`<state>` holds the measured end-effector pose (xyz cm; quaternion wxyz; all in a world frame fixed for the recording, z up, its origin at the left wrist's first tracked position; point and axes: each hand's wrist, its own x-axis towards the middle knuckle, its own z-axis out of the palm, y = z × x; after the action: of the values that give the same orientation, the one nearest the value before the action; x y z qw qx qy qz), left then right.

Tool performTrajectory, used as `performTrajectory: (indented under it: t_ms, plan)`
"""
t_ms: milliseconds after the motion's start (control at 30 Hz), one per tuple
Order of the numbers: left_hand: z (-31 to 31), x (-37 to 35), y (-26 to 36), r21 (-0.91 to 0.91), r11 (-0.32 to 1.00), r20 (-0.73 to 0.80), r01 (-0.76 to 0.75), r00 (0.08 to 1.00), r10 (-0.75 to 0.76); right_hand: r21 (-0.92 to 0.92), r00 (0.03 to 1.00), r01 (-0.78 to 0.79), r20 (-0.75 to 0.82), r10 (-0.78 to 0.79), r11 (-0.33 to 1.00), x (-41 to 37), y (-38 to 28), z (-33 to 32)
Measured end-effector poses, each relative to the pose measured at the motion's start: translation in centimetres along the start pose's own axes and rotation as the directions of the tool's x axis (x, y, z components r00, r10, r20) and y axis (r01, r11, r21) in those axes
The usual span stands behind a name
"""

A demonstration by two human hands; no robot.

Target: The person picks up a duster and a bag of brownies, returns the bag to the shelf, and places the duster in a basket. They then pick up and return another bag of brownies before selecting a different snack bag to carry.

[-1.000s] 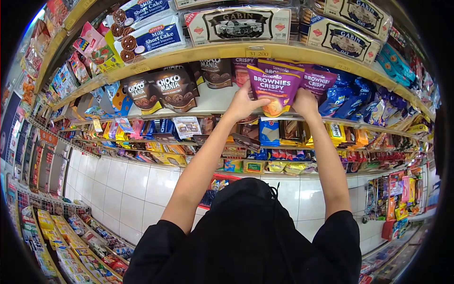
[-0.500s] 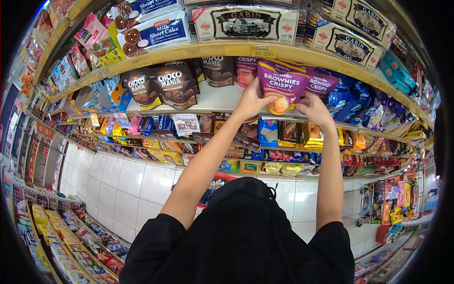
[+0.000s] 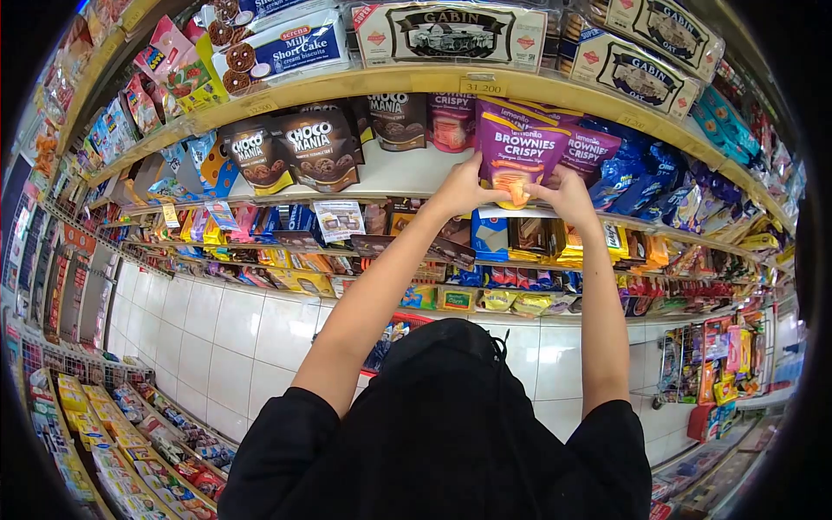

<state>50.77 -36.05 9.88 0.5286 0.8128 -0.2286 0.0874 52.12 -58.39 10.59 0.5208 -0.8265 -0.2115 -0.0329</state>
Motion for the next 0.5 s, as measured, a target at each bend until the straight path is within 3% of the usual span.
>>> performTrajectory:
  t_ms: [133,233,333,433,500]
  plan:
    - [0.6,0.7,-1.6,-0.06,0.991,0.06,0.116,0.992,-0.113,-0.086,0.998,-0.055,-0.021,0.053,0.995,0.2,-0.4,-0.2]
    - [1.5,0.5,-1.5,0.412,0.91,-0.122,-0.052,0.986,0.111,-0.219,0.996,-0.061,-0.074,0.046,0.974,0.4,0.0,-0.4]
    - [1.3,0.4,-1.0,0.147,0.98,-0.039,0.133,0.991,-0.129,-0.197,0.987,-0.107,-0.137,0.081,0.975,-0.2,-0.8,-0.2]
    - [1.1,-0.1,-0.1,0.173,0.98,-0.092,0.094,0.993,-0.079,-0.28,0.972,-0.194,-0.186,0.146,0.94,-0.3,-0.6,-0.6]
    - [1.0,0.0,-0.7,-0.003,0.992,-0.081,0.128,0.989,-0.128,-0.285,0.966,-0.215,-0.204,0.16,0.934,-0.5,-0.9,-0.7]
